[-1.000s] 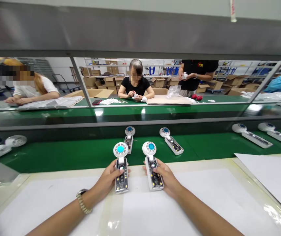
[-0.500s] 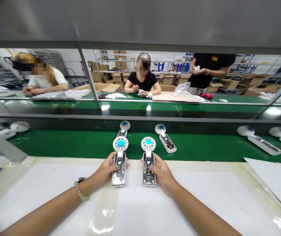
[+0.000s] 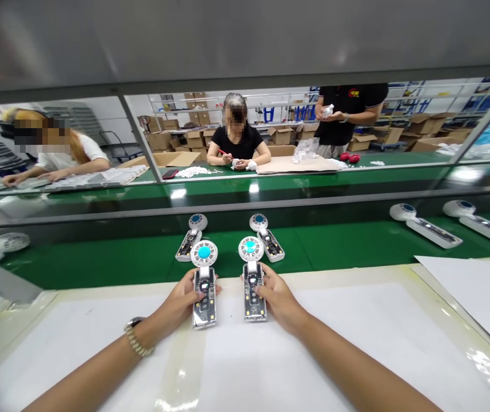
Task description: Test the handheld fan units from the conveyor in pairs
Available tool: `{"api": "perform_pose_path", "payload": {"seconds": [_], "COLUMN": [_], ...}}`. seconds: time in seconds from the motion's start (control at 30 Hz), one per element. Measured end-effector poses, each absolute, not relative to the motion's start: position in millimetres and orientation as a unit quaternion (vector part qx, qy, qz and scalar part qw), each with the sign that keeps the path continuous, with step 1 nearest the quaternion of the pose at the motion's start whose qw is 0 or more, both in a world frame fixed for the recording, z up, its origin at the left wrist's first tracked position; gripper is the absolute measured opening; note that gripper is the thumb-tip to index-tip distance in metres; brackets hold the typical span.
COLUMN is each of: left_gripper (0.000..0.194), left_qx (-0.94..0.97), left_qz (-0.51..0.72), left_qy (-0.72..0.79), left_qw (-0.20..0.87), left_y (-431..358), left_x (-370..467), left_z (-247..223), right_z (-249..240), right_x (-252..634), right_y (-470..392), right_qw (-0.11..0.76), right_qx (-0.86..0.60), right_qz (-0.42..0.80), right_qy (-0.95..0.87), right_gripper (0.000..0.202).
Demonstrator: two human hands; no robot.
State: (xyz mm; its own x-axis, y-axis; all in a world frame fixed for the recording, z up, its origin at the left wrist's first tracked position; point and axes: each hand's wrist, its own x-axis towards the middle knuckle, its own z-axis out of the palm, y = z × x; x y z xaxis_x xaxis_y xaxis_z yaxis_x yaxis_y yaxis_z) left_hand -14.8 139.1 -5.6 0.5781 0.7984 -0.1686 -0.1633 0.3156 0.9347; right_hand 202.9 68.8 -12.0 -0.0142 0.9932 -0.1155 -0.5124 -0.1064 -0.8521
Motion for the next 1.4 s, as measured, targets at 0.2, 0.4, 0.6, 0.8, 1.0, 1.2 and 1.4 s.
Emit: {"api": "perform_pose_path", "payload": {"seconds": [0.2, 0.4, 0.6, 0.8, 1.0, 1.2, 1.4], "left_gripper": [0.05, 0.051, 0.056, 0.054, 0.055, 0.055, 0.052], "left_qx": [0.498, 0.493, 0.488, 0.497, 0.484, 0.473, 0.486], "left_qz": [0.319, 0.316, 0.32, 0.314, 0.326, 0.331, 0.339], "left_qy": [0.33, 0.336, 0.346, 0.355, 0.371, 0.371, 0.351], "left_qw": [0.736, 0.738, 0.734, 0.727, 0.722, 0.728, 0.725], "left_y": [137, 136, 134, 132, 130, 131, 134], "left_x": [-15, -15, -13, -11, -10, -9, -11], "left_z": [-5, -1, 4, 8, 12, 10, 3], "right_z": [-12, -9, -7, -4, -9, -12, -14], "right_x": [204, 204, 205, 204, 203, 203, 204], "right_y": [70, 69, 68, 68, 71, 71, 73], "right_qw": [0.584, 0.586, 0.579, 0.575, 0.594, 0.595, 0.591], "right_qx": [-0.382, -0.392, -0.395, -0.402, -0.401, -0.397, -0.391], "right_qz": [0.64, 0.63, 0.629, 0.632, 0.627, 0.631, 0.636], "right_qy": [-0.32, -0.326, -0.337, -0.329, -0.305, -0.299, -0.306], "right_gripper": [0.056, 0.054, 0.055, 0.056, 0.058, 0.056, 0.053]}}
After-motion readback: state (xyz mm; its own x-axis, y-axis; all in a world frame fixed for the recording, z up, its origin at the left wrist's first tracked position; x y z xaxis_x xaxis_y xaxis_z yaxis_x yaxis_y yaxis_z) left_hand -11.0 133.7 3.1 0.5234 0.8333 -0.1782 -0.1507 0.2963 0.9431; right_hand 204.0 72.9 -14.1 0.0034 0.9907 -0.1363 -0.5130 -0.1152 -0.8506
